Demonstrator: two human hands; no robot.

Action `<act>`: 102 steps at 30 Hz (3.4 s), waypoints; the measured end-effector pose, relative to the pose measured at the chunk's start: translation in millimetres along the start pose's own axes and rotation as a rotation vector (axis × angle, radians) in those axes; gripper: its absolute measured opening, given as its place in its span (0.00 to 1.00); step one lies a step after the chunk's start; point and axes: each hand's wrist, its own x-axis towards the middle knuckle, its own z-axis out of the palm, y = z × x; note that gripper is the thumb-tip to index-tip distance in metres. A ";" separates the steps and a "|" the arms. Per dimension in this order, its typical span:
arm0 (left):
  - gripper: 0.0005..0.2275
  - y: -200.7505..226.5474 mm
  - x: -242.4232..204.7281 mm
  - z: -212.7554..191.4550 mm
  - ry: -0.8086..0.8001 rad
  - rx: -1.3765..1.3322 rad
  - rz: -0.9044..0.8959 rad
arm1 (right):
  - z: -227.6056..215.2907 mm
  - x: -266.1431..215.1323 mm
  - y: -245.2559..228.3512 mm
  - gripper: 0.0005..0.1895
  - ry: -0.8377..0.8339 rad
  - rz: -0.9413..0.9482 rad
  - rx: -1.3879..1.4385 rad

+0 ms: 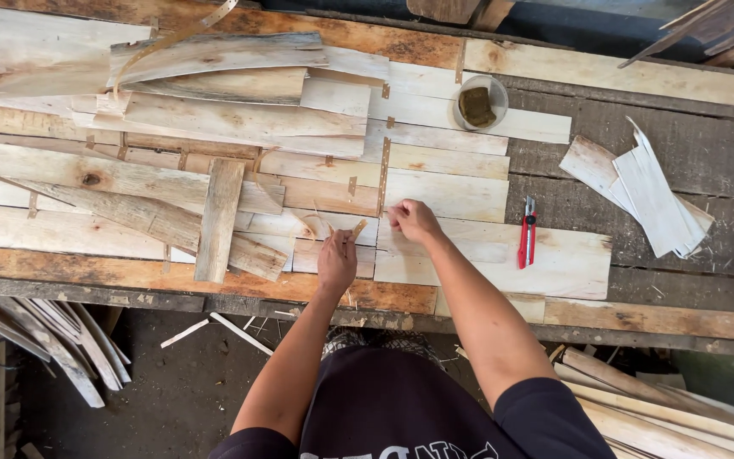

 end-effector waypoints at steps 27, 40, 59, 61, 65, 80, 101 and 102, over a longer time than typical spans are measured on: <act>0.09 -4.5 17.2 -5.7 -0.007 -0.318 -0.164 | -11.9 -120.7 6.7 0.27 0.280 -0.250 -0.756; 0.11 -11.6 1.0 3.7 -0.244 -0.082 -0.035 | -0.9 -140.3 11.7 0.48 0.119 -0.238 -0.866; 0.09 -0.5 -18.5 16.3 -0.225 -0.090 -0.078 | 1.5 -130.3 43.3 0.39 0.117 -0.319 -0.876; 0.09 0.5 -19.5 16.1 -0.213 -0.099 -0.086 | -1.5 -134.0 37.9 0.39 0.106 -0.320 -0.883; 0.09 7.6 -19.6 18.4 -0.203 -0.043 -0.079 | -10.7 -138.4 26.5 0.33 0.086 -0.360 -0.831; 0.11 60.8 -5.9 46.1 -0.261 -0.027 -0.063 | -56.3 -126.9 -12.2 0.09 0.166 -0.425 -0.087; 0.08 189.8 131.4 112.8 -0.188 -0.252 -0.082 | -175.3 -30.2 -32.6 0.07 0.571 -0.433 0.141; 0.08 200.0 141.0 115.1 -0.190 -0.245 -0.117 | -181.5 -22.8 -35.8 0.07 0.615 -0.494 0.155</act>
